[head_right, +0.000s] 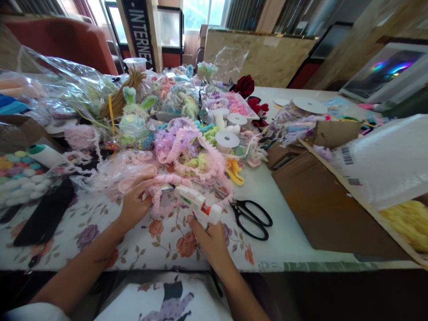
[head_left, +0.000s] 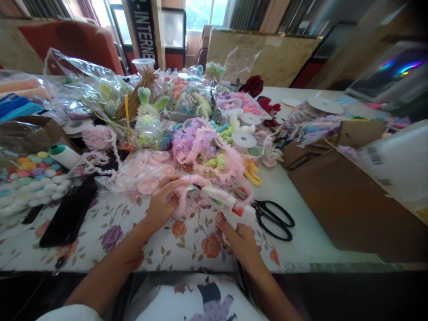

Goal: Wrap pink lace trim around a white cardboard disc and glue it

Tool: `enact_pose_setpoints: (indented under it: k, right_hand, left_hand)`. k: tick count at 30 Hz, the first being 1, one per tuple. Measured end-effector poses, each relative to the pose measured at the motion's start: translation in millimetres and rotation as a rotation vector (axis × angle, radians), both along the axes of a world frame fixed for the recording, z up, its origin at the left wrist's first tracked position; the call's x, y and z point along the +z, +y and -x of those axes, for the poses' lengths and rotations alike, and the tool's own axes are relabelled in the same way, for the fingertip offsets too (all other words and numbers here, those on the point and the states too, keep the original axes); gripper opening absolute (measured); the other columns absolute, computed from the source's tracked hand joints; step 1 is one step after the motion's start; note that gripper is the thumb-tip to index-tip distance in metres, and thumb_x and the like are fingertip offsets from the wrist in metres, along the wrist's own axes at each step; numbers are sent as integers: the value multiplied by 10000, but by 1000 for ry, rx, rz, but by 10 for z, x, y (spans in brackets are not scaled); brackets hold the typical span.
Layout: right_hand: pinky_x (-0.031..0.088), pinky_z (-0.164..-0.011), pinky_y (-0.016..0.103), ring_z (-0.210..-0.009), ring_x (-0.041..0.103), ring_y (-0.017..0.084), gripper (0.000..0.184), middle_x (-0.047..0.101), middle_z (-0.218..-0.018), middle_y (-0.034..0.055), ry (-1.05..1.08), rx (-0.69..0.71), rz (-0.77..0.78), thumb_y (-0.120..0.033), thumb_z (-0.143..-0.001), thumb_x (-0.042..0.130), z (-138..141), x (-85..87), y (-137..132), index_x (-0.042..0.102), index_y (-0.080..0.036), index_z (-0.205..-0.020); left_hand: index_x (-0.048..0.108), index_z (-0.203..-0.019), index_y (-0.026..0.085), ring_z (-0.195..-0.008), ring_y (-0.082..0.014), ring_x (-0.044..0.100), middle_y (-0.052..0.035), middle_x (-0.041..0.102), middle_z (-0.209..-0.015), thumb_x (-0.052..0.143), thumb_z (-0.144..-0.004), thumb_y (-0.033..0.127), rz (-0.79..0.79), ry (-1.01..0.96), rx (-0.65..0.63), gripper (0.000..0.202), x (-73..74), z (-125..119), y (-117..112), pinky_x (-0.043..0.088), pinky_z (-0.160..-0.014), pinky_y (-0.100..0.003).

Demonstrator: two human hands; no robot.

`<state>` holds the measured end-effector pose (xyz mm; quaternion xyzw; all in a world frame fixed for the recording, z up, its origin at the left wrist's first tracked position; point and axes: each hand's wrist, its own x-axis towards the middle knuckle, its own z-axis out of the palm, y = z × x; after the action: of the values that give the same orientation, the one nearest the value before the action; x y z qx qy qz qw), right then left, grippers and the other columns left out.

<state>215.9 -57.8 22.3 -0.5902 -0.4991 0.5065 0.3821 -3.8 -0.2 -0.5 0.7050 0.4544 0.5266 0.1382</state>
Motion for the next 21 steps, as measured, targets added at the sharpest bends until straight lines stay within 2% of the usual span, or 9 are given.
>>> enact_pose_setpoints:
  k: [5,13,17,21]
  right_hand:
    - [369,-457,258,-451,466,146,300,551,-490,-16,-5,-29,-53,-479,-753,659,-10,42,-4,660,-182,-796]
    - [393,-426,252,-422,486,142,325,539,-459,-11,26,63,-53,-493,-790,620,31,1,-8,582,-188,-685]
    - [414,-420,250,-430,534,155,301,552,-465,-6,69,49,-11,-467,-786,632,74,7,1,575,-187,-690]
    - [410,-416,245,-419,531,151,335,545,-449,-1,37,66,-29,-457,-773,639,75,-7,15,544,-193,-592]
  left_hand:
    - [682,-1095,277,-1075,-181,622,-46,665,-1127,547,-810,56,-2,-8,0,384,16,-4,0,526,-923,-322]
    - [684,-1081,253,-1032,-169,636,-40,668,-1092,530,-787,26,5,-24,-17,402,38,-22,-5,520,-925,-309]
    - [687,-1070,240,-1015,-166,640,-43,671,-1076,523,-780,13,1,-30,-23,403,49,-31,-6,523,-918,-304]
    - [686,-1069,242,-1014,-163,638,-41,670,-1074,533,-789,22,6,-33,-24,388,50,-27,-9,522,-915,-301]
